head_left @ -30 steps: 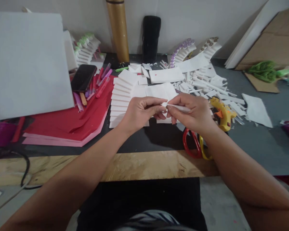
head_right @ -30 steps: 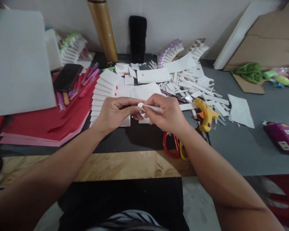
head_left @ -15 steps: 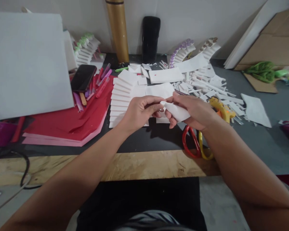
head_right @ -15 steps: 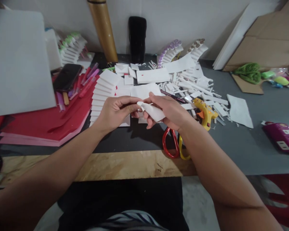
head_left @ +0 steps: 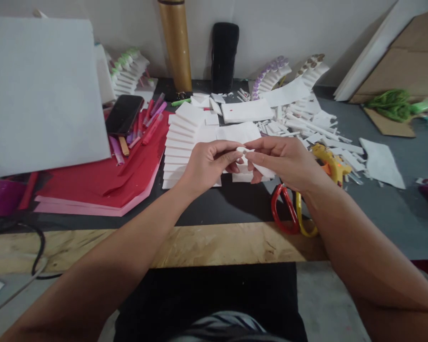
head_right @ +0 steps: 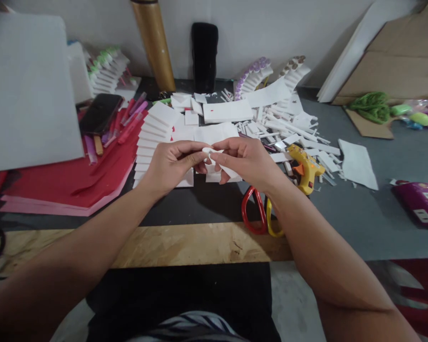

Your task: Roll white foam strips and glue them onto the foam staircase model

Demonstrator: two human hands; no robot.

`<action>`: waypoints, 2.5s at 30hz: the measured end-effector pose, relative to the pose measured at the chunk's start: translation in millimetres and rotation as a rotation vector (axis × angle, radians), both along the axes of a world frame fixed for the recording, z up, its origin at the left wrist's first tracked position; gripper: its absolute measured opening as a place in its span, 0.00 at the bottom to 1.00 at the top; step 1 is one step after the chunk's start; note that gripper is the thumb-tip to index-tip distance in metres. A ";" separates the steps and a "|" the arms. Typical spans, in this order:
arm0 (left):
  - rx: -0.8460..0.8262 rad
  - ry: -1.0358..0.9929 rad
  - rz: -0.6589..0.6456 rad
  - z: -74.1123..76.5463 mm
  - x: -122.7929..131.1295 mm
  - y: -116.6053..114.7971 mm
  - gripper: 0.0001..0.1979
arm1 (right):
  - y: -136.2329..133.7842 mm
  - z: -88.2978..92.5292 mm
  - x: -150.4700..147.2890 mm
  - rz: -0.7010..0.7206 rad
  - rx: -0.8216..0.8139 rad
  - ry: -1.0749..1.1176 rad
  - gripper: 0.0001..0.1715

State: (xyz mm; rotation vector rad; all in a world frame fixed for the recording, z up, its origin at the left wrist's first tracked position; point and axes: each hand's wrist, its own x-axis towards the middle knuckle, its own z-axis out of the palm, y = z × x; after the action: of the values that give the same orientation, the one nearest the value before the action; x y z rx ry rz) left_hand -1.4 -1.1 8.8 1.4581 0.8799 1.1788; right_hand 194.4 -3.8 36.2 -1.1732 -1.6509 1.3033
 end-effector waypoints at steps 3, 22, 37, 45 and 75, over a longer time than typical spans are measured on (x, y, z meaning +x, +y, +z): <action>-0.015 -0.014 0.005 -3.0 -0.3 1.6 0.15 | -1.6 1.9 -1.0 -0.036 0.049 -0.050 0.21; -0.116 -0.130 -0.010 -8.6 3.2 3.6 0.12 | -7.6 -7.5 -4.3 -0.154 0.396 -0.309 0.14; -0.065 -0.185 0.073 -10.5 12.1 -2.2 0.12 | -13.8 -4.6 -8.7 -0.124 0.453 -0.275 0.14; 0.037 -0.134 0.124 -6.7 9.7 -5.8 0.14 | -18.2 -3.2 -4.0 -0.044 0.600 -0.342 0.13; 0.080 -0.007 0.104 -8.0 0.7 3.8 0.14 | -6.2 -11.7 -11.7 -0.094 -0.025 0.192 0.26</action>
State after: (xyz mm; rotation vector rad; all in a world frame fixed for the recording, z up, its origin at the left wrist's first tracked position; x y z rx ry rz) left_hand -0.7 2.7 0.8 1.4857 0.9225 1.3087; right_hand 182.7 -10.0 24.4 -1.0903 -1.4295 1.3364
